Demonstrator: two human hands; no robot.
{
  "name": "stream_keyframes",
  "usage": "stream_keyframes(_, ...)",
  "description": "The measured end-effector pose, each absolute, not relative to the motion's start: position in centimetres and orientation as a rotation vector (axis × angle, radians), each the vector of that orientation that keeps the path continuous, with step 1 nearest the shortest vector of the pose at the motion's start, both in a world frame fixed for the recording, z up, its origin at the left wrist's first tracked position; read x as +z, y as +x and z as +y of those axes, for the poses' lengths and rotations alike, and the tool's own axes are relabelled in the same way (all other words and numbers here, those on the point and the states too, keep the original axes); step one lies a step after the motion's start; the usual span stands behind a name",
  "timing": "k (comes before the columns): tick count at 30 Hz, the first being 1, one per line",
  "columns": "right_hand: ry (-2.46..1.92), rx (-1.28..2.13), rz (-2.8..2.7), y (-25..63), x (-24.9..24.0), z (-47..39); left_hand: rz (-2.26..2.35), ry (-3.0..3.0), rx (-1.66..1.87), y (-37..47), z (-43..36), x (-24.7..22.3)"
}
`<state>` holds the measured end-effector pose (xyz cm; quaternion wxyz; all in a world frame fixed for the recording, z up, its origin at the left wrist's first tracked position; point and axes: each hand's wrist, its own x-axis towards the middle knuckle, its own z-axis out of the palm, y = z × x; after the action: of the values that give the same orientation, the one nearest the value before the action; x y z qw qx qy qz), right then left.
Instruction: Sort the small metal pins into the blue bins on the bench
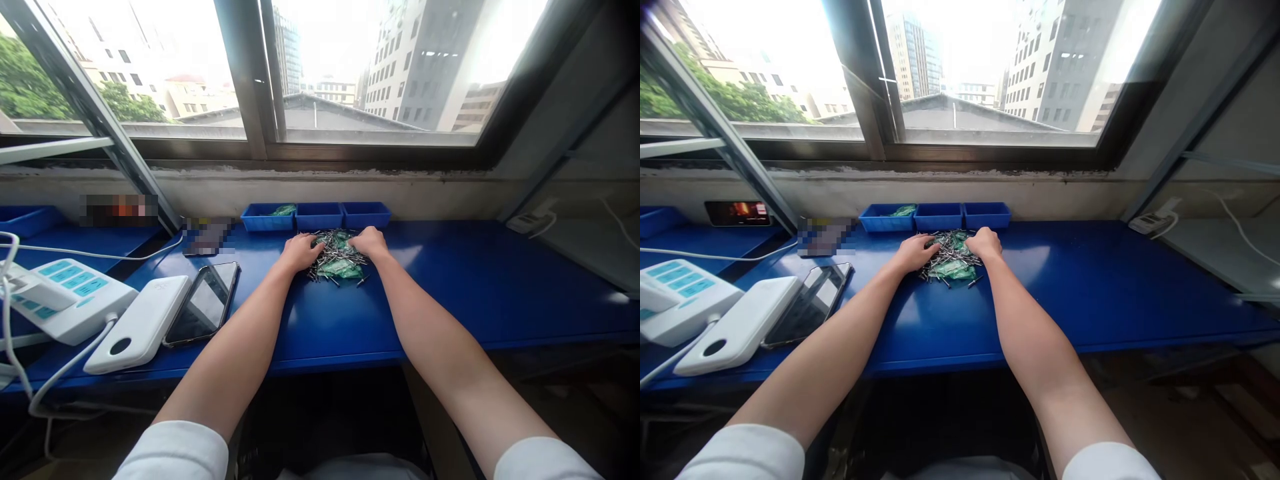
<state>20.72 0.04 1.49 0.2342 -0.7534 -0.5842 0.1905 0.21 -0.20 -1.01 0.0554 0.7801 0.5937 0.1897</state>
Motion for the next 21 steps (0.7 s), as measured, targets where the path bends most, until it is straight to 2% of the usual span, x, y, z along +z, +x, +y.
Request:
stream_keyframes(7, -1.865, 0.534, -1.535, 20.8, 2.1, 0.1, 1.816, 2.401, 0.619, 0.3, -0.6, -0.4)
stream_keyframes(15, -1.572, 0.439, -1.43, 20.7, 3.4, -0.5, 1.685, 2.323, 0.997, 1.1, -1.6, 0.9)
stream_keyframes(21, -1.055, 0.817, -1.431, 19.1, 2.4, -0.7, 1.347, 2.074, 1.287, 1.4, -2.1, 1.5)
